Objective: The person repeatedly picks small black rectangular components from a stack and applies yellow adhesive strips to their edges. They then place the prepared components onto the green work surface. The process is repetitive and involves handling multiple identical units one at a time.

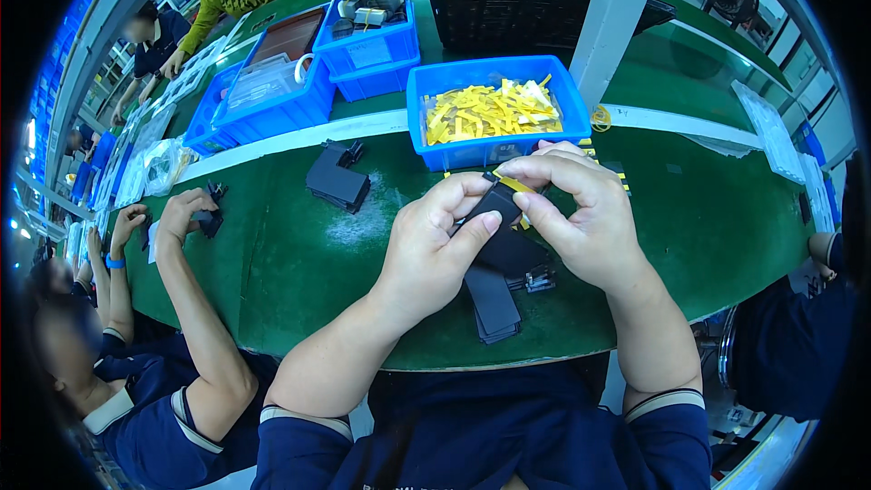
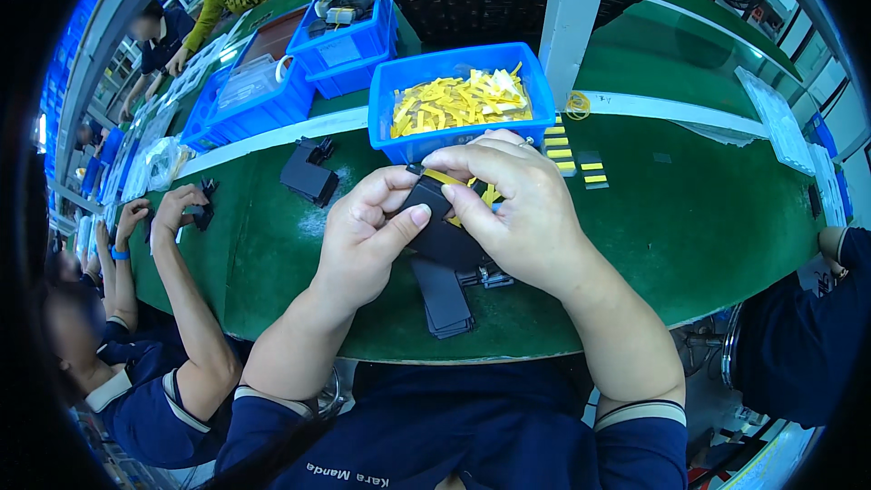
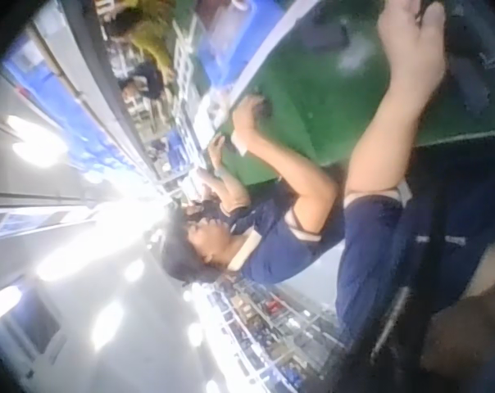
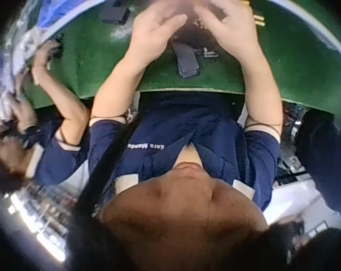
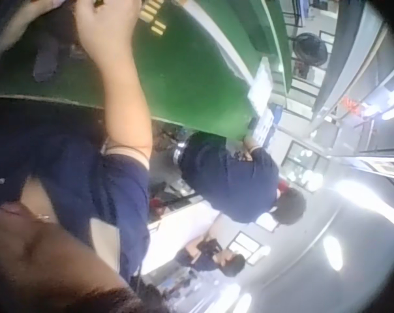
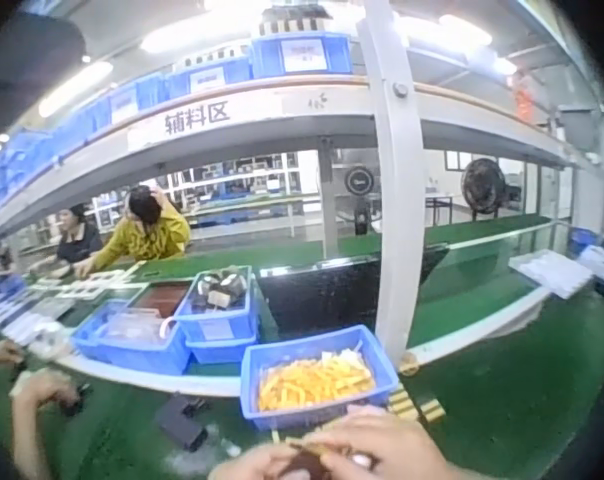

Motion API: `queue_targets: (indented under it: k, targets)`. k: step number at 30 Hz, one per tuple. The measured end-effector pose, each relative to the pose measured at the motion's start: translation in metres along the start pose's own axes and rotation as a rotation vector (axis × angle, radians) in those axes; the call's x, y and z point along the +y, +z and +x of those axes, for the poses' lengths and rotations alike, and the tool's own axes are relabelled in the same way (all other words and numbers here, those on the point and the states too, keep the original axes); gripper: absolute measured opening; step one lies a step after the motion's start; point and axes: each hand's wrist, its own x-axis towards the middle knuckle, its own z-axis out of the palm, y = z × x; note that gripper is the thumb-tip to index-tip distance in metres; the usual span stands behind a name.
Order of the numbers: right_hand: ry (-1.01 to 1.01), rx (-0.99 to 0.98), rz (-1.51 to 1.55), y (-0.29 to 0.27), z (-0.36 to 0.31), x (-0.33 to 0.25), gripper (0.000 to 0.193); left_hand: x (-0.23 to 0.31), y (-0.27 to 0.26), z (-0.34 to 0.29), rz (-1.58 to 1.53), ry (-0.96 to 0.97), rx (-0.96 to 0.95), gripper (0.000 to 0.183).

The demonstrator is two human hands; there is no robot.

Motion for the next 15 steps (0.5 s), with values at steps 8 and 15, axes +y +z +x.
queue_targets:
  k: [8, 15]
  targets:
    - [-0.275, 0.089, -0.279, -0.009, 0.004, 0.002, 0.020, 0.000, -0.002, 0.004, -0.166, -0.016, 0.045, 0.019]
    - [-0.211, 0.033, -0.143, -0.020, 0.007, 0.009, 0.010, 0.007, -0.013, 0.005, -0.134, -0.158, -0.107, 0.016]
